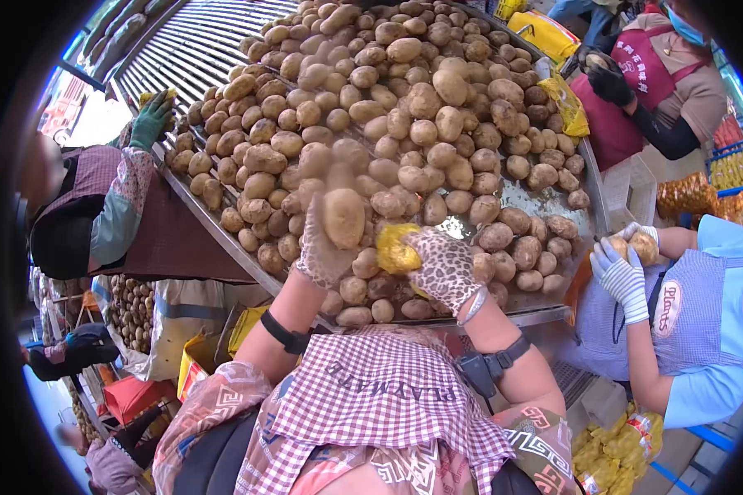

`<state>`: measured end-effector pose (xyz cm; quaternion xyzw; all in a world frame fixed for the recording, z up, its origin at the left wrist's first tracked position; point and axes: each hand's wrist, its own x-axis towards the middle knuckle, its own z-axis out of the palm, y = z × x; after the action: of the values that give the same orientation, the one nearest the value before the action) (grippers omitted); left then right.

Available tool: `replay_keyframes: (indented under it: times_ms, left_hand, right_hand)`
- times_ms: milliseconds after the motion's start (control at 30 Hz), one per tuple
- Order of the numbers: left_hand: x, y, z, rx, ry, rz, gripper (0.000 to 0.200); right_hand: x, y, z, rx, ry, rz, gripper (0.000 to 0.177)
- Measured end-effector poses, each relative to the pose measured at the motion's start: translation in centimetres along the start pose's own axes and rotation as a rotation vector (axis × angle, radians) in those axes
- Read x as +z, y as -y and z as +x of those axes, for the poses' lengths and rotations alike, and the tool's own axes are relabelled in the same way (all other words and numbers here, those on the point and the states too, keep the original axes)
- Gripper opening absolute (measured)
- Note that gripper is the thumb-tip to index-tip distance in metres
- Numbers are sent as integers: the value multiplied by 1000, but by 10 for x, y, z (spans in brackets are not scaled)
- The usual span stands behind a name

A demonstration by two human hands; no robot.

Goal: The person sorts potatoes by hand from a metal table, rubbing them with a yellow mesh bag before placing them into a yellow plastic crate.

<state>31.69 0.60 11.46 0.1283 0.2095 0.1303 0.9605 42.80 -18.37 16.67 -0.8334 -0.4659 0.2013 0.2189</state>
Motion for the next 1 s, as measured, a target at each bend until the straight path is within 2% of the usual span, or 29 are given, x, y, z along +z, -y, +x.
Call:
replay_keyframes:
  times_ms: [33, 100, 133, 167, 233, 333, 367, 400, 433, 467, 500, 567, 600, 633, 700, 767, 833, 867, 900, 967, 1000]
  left_hand:
    - [2, -3, -1, 11, -8, -8, 57]
    - [13, -6, -4, -5, 14, -98, 54]
    - [22, -4, -5, 20, -46, -78, 55]
    - [22, 0, -4, 8, -43, -69, 55]
    - [23, 14, 2, -71, 37, -185, 56]
    - [41, 12, -3, -12, 35, -93, 57]
    - [40, 6, -4, 1, 27, -73, 57]
    - [18, 0, 2, -30, 10, -126, 57]
    - [-18, -10, 17, -48, 120, -224, 57]
    - [-18, -16, 13, -48, 152, -212, 55]
    - [-15, -20, 7, -57, 182, -200, 54]
    - [3, -12, 1, -25, 93, -222, 52]
    - [10, -7, 2, 4, 15, -234, 50]
    - [11, -4, 3, -1, 18, -232, 50]
    - [8, 5, 9, -1, 43, -189, 48]
    - [17, 8, 11, -4, 53, -306, 46]
    - [48, -2, -9, -25, -194, -263, 44]
    - [44, -4, -9, 87, -233, -185, 46]
    - [38, -6, -9, 97, -241, -191, 46]
    - [31, -6, -4, 211, -336, -66, 41]
    - [30, -2, -3, 182, -309, -27, 37]
  right_hand:
    - [3, -11, -4, 51, 35, -74, 55]
    - [3, -26, -4, 51, -136, 94, 54]
    - [-8, -19, 3, -65, -251, 122, 52]
    - [-12, -15, 11, -216, -461, -65, 50]
    - [-32, 15, 38, -245, -596, 178, 51]
    - [-7, 22, 34, -330, -500, 314, 52]
    - [-6, 23, 26, -431, -395, 326, 52]
    - [1, 14, 13, -432, -221, 227, 50]
    - [7, 4, 4, -430, -48, 123, 49]
    - [5, 2, 0, -378, 60, 38, 50]
    - [3, 0, 2, -380, 69, 42, 50]
    - [-5, -5, 13, -212, -322, 267, 51]
    - [-21, 7, 19, -237, -407, 363, 51]
    - [-25, 15, 29, -298, -528, 339, 53]
    - [-27, 30, 34, -422, -561, 136, 46]
    - [-9, 36, 20, -486, -452, -92, 48]
    - [12, 12, 8, -513, -379, -129, 53]
    - [18, -2, 4, -368, -274, -190, 53]
    - [18, -6, 2, -213, -172, -248, 53]
    - [15, -12, 6, -196, -179, -229, 51]
    - [3, 10, 7, -261, -323, -184, 52]
